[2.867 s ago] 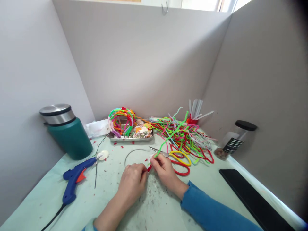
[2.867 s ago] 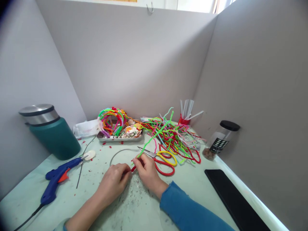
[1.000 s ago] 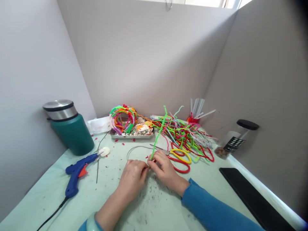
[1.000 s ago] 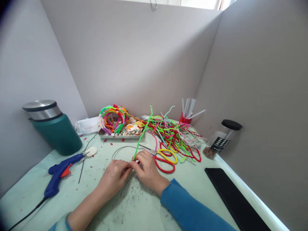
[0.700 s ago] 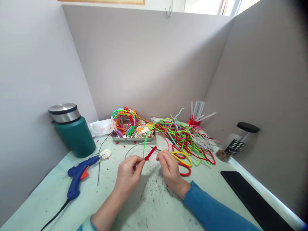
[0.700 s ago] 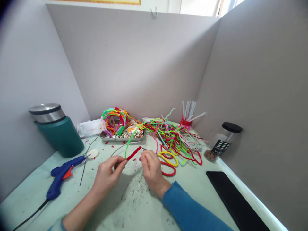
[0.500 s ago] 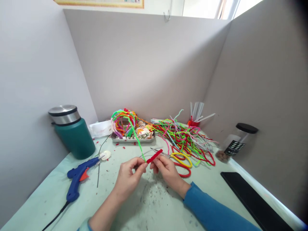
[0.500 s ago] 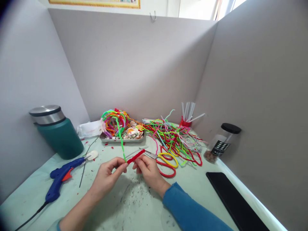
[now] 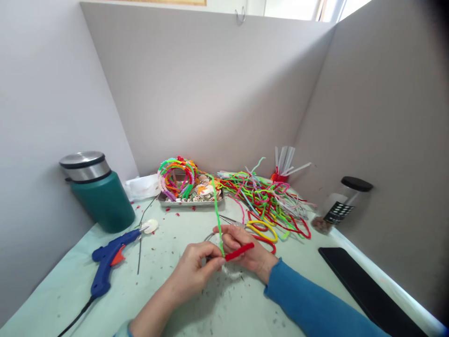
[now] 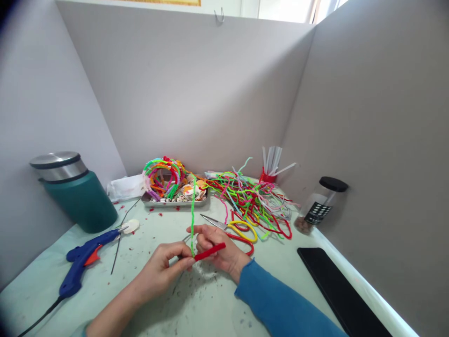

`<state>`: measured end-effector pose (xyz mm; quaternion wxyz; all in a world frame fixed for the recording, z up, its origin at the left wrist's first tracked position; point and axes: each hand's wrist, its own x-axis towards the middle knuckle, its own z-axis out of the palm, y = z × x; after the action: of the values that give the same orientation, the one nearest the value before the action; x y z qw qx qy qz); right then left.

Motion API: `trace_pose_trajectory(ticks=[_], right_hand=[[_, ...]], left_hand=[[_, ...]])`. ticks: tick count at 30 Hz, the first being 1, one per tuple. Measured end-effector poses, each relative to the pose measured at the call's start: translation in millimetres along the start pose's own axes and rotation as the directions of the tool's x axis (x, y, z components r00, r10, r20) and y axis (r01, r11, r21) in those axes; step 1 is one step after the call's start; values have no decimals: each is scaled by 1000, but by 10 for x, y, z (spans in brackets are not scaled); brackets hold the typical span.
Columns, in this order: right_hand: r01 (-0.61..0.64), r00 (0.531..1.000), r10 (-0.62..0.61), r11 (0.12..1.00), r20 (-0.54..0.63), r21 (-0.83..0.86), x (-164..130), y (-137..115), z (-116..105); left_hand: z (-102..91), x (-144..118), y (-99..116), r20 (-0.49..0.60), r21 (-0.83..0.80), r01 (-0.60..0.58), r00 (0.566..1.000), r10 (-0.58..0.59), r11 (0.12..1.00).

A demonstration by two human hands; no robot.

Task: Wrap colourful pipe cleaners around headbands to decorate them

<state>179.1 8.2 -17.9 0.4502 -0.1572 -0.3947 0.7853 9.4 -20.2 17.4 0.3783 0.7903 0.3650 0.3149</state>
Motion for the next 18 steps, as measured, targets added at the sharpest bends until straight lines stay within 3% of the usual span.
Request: trace_pose_trajectory(ticks=[4,9,13,18], right_hand=[[13,1000,-14,993,7,118,-20,-52,3],[57,990,-39,989,-139,135,-17,-60,33],[134,957,-118,990,-264,41,11,-15,43],[187,925,-249,956,-286,-228,26,53,28]], left_hand=[[16,-9,30,41,18,-23,999,23,1000],[-4,-13,39,23,-58,-23,999,24,998],[-44,9,-7,-77,-242,14,997,-33,970],[-67,45,-74,-216,-515,49,959,-185,856]])
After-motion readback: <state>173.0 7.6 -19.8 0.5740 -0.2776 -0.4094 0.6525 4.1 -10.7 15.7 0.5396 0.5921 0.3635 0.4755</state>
